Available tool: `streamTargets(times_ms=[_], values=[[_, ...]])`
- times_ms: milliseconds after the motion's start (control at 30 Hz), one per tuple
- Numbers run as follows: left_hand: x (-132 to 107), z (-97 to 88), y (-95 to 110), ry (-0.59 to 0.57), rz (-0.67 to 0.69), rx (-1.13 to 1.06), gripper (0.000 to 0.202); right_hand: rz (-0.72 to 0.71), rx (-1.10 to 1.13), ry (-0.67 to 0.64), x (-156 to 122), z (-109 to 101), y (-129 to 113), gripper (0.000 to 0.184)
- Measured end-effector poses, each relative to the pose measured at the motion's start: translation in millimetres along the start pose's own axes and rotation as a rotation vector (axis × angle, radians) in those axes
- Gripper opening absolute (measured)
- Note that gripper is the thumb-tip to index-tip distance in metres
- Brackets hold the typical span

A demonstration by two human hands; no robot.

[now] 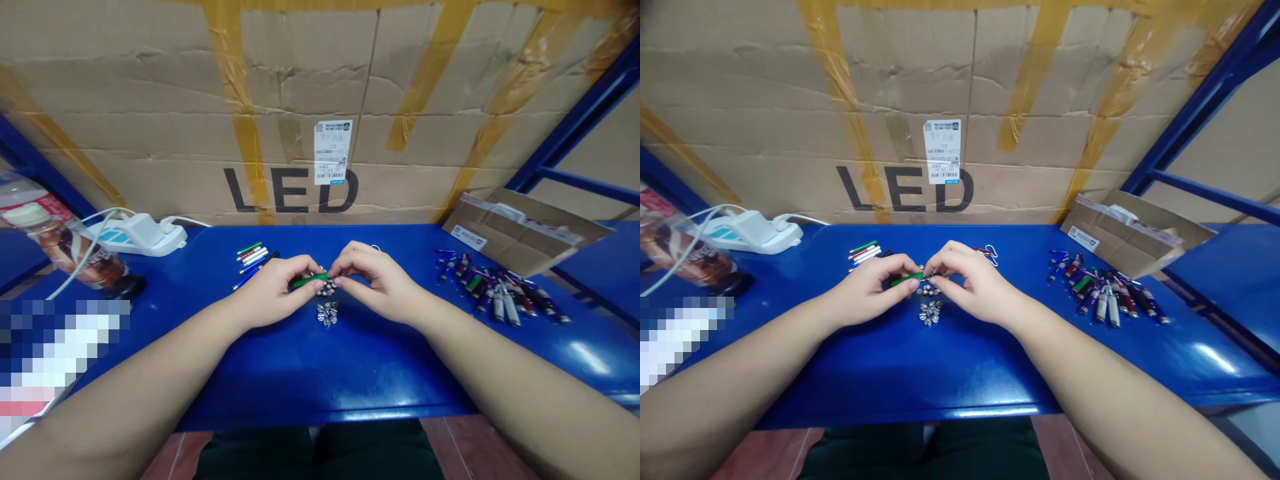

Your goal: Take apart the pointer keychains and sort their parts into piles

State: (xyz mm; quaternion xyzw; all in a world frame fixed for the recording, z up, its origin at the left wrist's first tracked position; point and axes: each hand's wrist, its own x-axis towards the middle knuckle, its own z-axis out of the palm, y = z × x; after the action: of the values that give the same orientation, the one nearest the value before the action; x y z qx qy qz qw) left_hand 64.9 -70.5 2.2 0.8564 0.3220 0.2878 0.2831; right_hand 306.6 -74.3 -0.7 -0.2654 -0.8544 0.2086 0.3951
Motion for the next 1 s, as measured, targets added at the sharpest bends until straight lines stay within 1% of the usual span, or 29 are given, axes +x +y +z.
streamTargets(times_ms=[67, 167, 267, 367, 467, 533, 700, 800, 900, 1000], values=[[-1, -0.2, 1, 0.001, 0.007, 0.035, 0.021, -0.052, -0.050, -0.018, 1, -2, 0, 0.007], [-1, -0.3, 2, 0.004, 0.005, 0.077, 0.022, -0.084, -0.099, 0.007, 2, -4, 0, 0.006], [-2, -0.9, 2, 0.009, 0.023, 0.123, 0.024, -0.093, -0.037, -0.004, 2, -4, -2, 0.007], [-1, -1.8, 2, 0.039, 0.031, 0.182, 0.030, -0.077, 0.050, 0.004, 2, -4, -5, 0.008], [0, -2.1, 0, 0.098, 0.041, 0.214, 0.035, -0.026, 0.124, 0.045, 2, -5, -6, 0.007], [1, -1.9, -2, 0.121, 0.065, 0.222, 0.033, 0.029, 0.180, 0.050, 1, -5, -6, 0.006], [3, -1.9, -3, 0.116, 0.058, 0.176, 0.024, 0.124, 0.231, 0.046, 1, -2, -3, 0.005], [3, -2.0, -2, 0.123, 0.075, 0.192, 0.022, 0.182, 0.261, 0.047, 0, 2, -3, 0.010], [2, -1.2, 0, 0.116, 0.089, 0.203, 0.020, 0.229, 0.195, 0.093, 0, 5, -2, 0.018], [1, 0.2, 1, 0.104, 0.079, 0.201, 0.019, 0.253, 0.078, 0.138, 0, 8, -1, 0.020]])
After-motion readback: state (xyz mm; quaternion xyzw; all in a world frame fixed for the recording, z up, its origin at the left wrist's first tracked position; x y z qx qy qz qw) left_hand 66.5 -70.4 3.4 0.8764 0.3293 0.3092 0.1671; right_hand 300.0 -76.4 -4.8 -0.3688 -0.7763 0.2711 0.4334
